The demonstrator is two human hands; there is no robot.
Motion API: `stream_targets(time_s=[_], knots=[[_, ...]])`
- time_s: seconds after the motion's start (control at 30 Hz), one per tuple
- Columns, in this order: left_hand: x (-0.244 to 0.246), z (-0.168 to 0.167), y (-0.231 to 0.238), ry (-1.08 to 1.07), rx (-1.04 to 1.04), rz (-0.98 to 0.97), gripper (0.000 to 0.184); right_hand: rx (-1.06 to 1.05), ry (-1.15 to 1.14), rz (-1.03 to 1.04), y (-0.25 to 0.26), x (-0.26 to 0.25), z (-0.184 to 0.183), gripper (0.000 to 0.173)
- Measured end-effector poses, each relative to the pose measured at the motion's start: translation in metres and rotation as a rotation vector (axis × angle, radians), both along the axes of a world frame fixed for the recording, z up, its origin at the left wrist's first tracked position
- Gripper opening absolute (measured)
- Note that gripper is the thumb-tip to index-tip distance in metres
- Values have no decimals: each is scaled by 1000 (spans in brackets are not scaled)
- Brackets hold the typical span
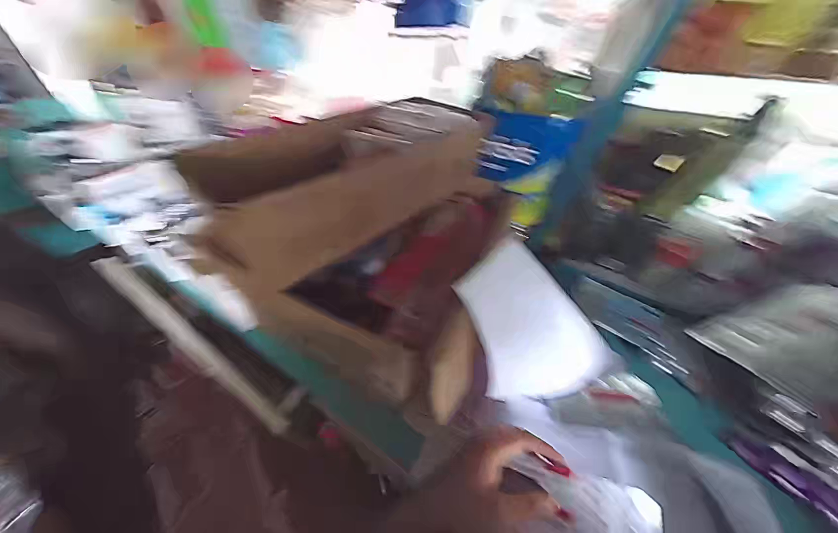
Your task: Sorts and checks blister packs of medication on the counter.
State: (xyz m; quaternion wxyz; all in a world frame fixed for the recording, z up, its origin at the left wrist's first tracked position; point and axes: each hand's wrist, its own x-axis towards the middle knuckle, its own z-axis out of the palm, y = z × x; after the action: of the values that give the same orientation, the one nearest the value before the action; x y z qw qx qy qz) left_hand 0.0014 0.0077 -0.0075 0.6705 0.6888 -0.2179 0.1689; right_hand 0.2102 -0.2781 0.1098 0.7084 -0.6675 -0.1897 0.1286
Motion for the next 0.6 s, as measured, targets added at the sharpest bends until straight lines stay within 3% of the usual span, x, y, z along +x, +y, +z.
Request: stream_targets(time_s=[0.03, 0.1, 0.27, 0.4, 0.47, 0.53, 0.6], knots=[[0, -1, 0, 35, 11, -5, 32, -36, 23, -251, 4, 3, 1, 18], [4, -1, 2, 92, 37, 33, 33, -105, 42, -440, 16, 13, 15, 14], [-1, 3, 3, 194, 87, 95, 33, -236, 96, -280, 43, 31, 13, 11], [0, -1, 5, 161, 96, 63, 32, -223, 211, -206, 73, 42, -10, 20], [1, -2, 6, 135, 78, 36, 33, -270, 187, -159, 85, 48, -17, 16], [1, -1, 5, 135, 42, 16, 36, -544, 69, -144, 88, 54, -14, 28], [1, 4, 4, 180, -11, 26, 38, -958, -166, -177, 81, 62, -8, 35]])
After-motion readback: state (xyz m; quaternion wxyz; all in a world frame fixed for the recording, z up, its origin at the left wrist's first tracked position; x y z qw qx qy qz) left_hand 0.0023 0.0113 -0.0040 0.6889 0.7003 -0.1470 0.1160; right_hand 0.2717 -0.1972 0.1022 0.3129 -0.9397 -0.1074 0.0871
